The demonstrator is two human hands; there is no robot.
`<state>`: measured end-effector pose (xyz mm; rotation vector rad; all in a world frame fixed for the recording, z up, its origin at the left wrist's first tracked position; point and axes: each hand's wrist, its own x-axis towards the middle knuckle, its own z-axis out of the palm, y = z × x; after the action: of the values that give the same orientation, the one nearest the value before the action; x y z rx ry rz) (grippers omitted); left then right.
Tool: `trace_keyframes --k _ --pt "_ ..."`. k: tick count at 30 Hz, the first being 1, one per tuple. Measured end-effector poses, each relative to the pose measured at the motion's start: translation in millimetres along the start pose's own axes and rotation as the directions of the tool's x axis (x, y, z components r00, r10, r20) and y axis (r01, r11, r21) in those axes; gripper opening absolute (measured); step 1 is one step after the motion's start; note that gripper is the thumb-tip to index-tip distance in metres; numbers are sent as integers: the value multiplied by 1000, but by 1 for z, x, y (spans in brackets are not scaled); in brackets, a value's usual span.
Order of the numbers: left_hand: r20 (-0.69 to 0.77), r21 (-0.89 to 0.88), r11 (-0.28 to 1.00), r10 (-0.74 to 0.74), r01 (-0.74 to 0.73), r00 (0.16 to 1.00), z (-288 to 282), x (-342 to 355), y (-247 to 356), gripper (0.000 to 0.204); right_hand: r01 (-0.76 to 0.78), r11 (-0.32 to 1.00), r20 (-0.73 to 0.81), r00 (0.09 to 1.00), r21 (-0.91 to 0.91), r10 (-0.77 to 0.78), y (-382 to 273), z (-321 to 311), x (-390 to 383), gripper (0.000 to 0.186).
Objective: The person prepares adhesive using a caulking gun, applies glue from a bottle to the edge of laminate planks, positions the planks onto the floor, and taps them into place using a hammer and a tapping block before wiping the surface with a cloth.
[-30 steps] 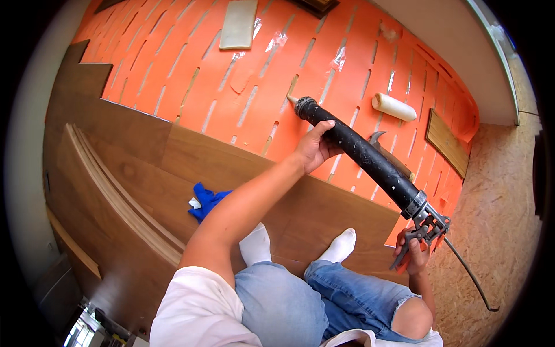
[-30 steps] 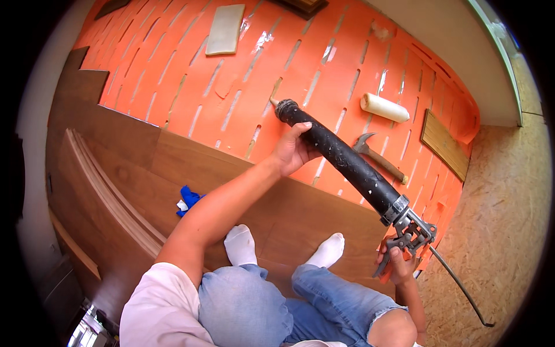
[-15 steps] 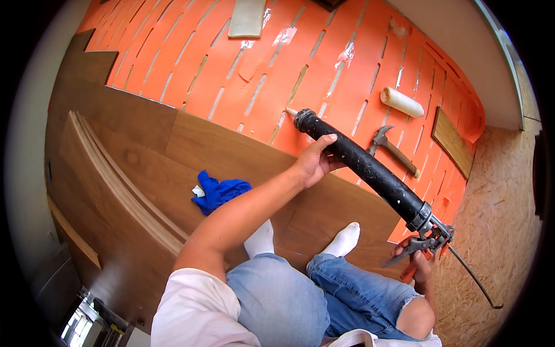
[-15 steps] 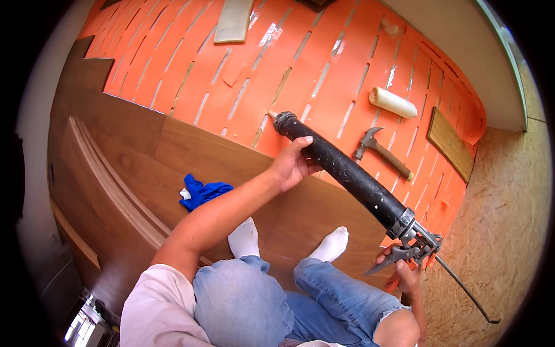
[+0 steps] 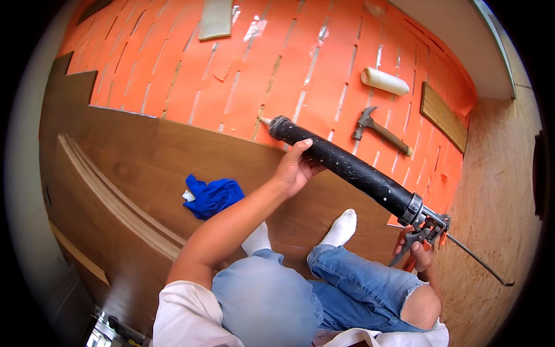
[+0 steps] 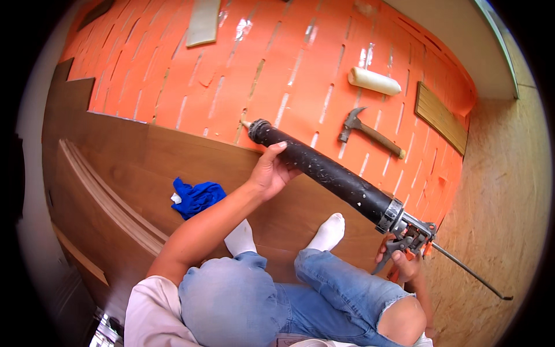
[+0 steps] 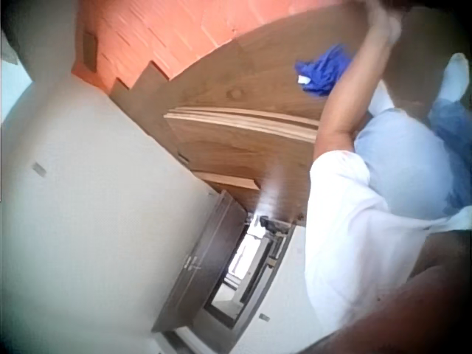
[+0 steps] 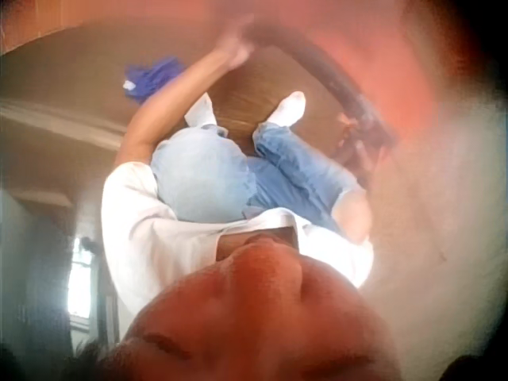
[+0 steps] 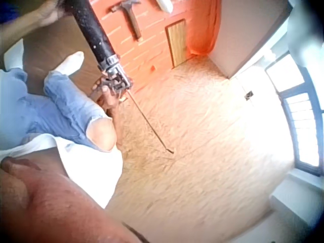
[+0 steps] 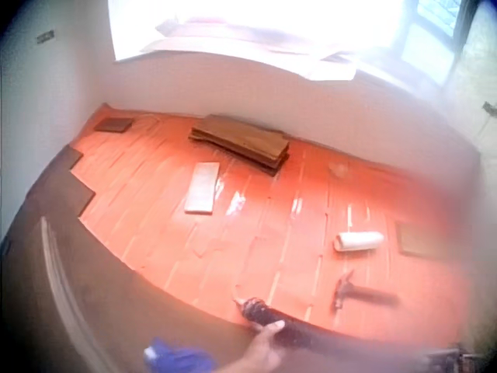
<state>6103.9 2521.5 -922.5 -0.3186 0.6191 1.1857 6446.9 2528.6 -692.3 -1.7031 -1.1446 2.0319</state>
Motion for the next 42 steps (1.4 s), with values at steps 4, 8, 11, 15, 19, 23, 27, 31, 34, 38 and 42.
trace_keyframes --k 4,8,11,15,19,23,27,31,34,38,42 --pt "-32 -20 1000 4 -4 999 -5 1 -7 38 119 992 82 990 -48 -115 4 -5 4 63" --pt "-36 -21 1000 -3 2 999 -2 -1 -9 39 88 966 38 994 244 -100 -3 18 12 104" --pt "-30 9 1000 -2 2 1000 -1 5 -10 41 68 907 16 997 415 -82 -6 24 15 108" --pt "-7 42 999 -27 28 1000 3 18 -17 41 51 949 -66 997 311 -32 41 -1 -9 116" --pt "125 92 994 -75 64 989 24 58 -27 42 258 951 -109 964 172 -242 35 -5 -14 97" --pt "325 260 961 -183 98 928 57 96 -18 49 154 981 -270 956 121 -117 32 -17 -30 66" --pt "346 234 965 -196 117 917 76 117 -43 41 275 947 -382 903 164 -196 42 -15 -30 68" --pt "320 189 964 -239 185 917 74 131 -82 42 260 945 -424 892 196 -157 54 -17 -50 68" --pt "295 220 954 -262 202 919 72 128 -90 44 267 933 -426 893 240 -146 67 -15 -54 61" --pt "267 236 950 -266 204 926 70 135 -97 46 286 924 -428 890 254 -158 68 -7 -50 55" --pt "282 225 962 -214 152 935 79 151 -96 45 306 917 -439 882 257 -171 70 -4 -38 52"
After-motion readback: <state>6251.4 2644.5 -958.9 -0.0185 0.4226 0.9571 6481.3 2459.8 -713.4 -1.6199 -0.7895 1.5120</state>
